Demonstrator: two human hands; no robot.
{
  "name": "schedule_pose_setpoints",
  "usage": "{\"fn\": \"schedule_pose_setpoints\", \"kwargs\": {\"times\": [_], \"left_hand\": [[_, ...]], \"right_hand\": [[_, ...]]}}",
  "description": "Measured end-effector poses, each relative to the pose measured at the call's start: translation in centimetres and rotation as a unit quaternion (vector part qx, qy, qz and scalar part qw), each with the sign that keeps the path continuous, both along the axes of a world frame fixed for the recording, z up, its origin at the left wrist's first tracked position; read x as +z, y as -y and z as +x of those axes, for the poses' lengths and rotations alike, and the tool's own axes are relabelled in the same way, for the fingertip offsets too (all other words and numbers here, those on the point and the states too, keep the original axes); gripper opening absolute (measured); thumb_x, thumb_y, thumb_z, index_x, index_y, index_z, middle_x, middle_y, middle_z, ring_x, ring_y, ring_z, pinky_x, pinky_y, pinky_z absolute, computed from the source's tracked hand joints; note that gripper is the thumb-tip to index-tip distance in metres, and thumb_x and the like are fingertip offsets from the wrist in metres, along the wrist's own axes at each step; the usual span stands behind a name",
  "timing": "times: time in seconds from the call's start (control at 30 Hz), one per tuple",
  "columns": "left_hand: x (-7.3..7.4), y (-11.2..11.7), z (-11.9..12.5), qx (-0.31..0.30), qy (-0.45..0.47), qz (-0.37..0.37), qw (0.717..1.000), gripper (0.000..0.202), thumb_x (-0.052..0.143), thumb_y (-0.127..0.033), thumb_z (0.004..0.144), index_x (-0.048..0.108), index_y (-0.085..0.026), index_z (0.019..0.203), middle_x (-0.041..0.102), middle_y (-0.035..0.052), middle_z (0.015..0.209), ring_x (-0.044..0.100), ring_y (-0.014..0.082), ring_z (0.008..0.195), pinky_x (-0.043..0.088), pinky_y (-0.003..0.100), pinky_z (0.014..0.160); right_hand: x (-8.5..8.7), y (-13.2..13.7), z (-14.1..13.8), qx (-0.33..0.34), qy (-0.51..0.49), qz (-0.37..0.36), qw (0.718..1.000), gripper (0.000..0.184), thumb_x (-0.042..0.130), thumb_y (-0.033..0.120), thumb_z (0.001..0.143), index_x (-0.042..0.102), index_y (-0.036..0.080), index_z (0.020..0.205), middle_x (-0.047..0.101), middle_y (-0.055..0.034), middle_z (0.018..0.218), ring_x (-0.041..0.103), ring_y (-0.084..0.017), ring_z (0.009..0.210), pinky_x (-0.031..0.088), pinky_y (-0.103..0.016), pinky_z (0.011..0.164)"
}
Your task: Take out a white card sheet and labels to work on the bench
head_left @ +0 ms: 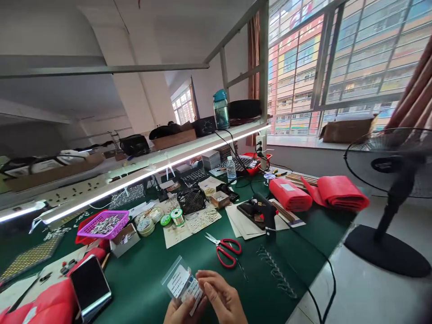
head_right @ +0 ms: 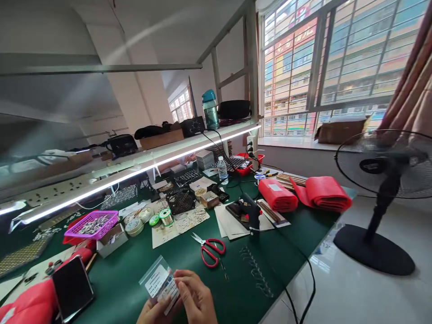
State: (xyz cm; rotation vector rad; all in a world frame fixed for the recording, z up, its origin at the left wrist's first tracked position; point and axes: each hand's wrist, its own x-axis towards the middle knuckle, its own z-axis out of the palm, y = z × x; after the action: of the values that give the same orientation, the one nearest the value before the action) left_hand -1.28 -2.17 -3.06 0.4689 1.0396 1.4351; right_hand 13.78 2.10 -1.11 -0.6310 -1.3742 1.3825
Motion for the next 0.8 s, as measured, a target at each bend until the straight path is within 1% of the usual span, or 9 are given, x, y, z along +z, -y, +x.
{"fn": "schedule_pose_setpoints", "kwargs": {"times": [0.03,0.1,0.2,0.27,0.33,0.4,0.5,0.63,0.8], "left_hand": [[0.0,0.6,-0.9,0.006,0.008,0.001,1.0,0.072,0.103,-0.05,0.045,0.078,-0.018,0.106,0.079,0.0114,0.111,0.07,0.0357,0.118,0.053,0.043,0.108],[0.3,1.8,-2.8,0.011,0.014,0.004,1.0,0.072,0.102,-0.045,0.051,0.077,-0.019,0.114,0.079,0.0122,0.116,0.068,0.0368,0.123,0.052,0.044,0.109],[0.7,3.3,-5.2,0.008,0.002,0.01,1.0,0.078,0.102,-0.042,0.051,0.075,-0.016,0.119,0.079,0.0159,0.114,0.069,0.0393,0.121,0.051,0.049,0.11],[0.9,4.1,-6.6,0.005,-0.011,0.015,1.0,0.077,0.103,-0.042,0.048,0.077,-0.014,0.115,0.079,0.0175,0.109,0.071,0.0408,0.116,0.051,0.052,0.11],[1.0,4.8,-7.9,0.006,-0.024,0.019,1.0,0.073,0.103,-0.044,0.048,0.078,-0.013,0.11,0.08,0.0177,0.107,0.073,0.0408,0.111,0.052,0.053,0.107],[1.0,5.3,-9.1,0.013,-0.037,0.023,0.999,0.07,0.103,-0.044,0.049,0.079,-0.015,0.107,0.08,0.0164,0.106,0.074,0.0385,0.107,0.056,0.051,0.102],[1.0,6.0,-10.7,0.024,-0.054,0.019,0.998,0.071,0.103,-0.045,0.05,0.077,-0.017,0.111,0.08,0.016,0.107,0.076,0.0352,0.102,0.059,0.046,0.093],[0.8,6.4,-11.8,0.022,-0.064,-0.004,0.998,0.077,0.102,-0.049,0.05,0.076,-0.015,0.113,0.081,0.0198,0.103,0.078,0.0371,0.095,0.06,0.044,0.084],[0.5,6.6,-12.0,0.008,-0.044,-0.007,0.999,0.077,0.102,-0.052,0.049,0.077,-0.014,0.111,0.081,0.0187,0.104,0.078,0.0358,0.095,0.058,0.045,0.089]], "right_hand": [[-0.2,0.0,-0.3,-0.011,0.001,-0.009,1.0,0.043,0.061,0.065,0.097,0.081,0.028,0.101,0.072,-0.0155,0.126,0.065,-0.037,0.124,0.052,-0.046,0.103],[-0.5,-0.4,-0.9,-0.01,0.016,-0.019,1.0,0.041,0.067,0.065,0.094,0.078,0.026,0.104,0.07,-0.0156,0.123,0.065,-0.036,0.12,0.053,-0.047,0.102],[-0.6,-0.4,-2.9,0.055,0.063,-0.013,0.996,0.035,0.079,0.052,0.087,0.078,0.021,0.104,0.074,-0.0124,0.107,0.071,-0.033,0.103,0.055,-0.05,0.094],[-0.4,0.1,-4.8,0.099,0.092,-0.003,0.991,0.026,0.081,0.039,0.086,0.077,0.018,0.1,0.074,-0.0086,0.101,0.071,-0.03,0.098,0.056,-0.049,0.09],[-0.3,0.8,-6.7,0.122,0.116,0.006,0.986,0.019,0.081,0.032,0.085,0.076,0.017,0.095,0.073,-0.0054,0.099,0.069,-0.027,0.096,0.055,-0.047,0.089],[-0.3,1.3,-8.2,0.134,0.139,0.011,0.981,0.014,0.081,0.028,0.085,0.074,0.018,0.091,0.072,-0.0031,0.097,0.068,-0.025,0.094,0.054,-0.044,0.088],[-0.8,1.5,-9.8,0.154,0.17,0.001,0.973,0.013,0.083,0.025,0.086,0.072,0.018,0.089,0.072,-0.0006,0.092,0.067,-0.024,0.09,0.053,-0.042,0.086],[-1.9,1.0,-10.8,0.172,0.177,-0.056,0.967,0.015,0.083,0.024,0.087,0.07,0.017,0.088,0.069,0.0022,0.085,0.068,-0.022,0.085,0.055,-0.041,0.083],[-2.4,0.6,-11.5,0.21,0.117,-0.159,0.958,0.018,0.079,0.022,0.093,0.066,0.016,0.083,0.069,0.0038,0.079,0.07,-0.017,0.072,0.059,-0.034,0.071]]}}
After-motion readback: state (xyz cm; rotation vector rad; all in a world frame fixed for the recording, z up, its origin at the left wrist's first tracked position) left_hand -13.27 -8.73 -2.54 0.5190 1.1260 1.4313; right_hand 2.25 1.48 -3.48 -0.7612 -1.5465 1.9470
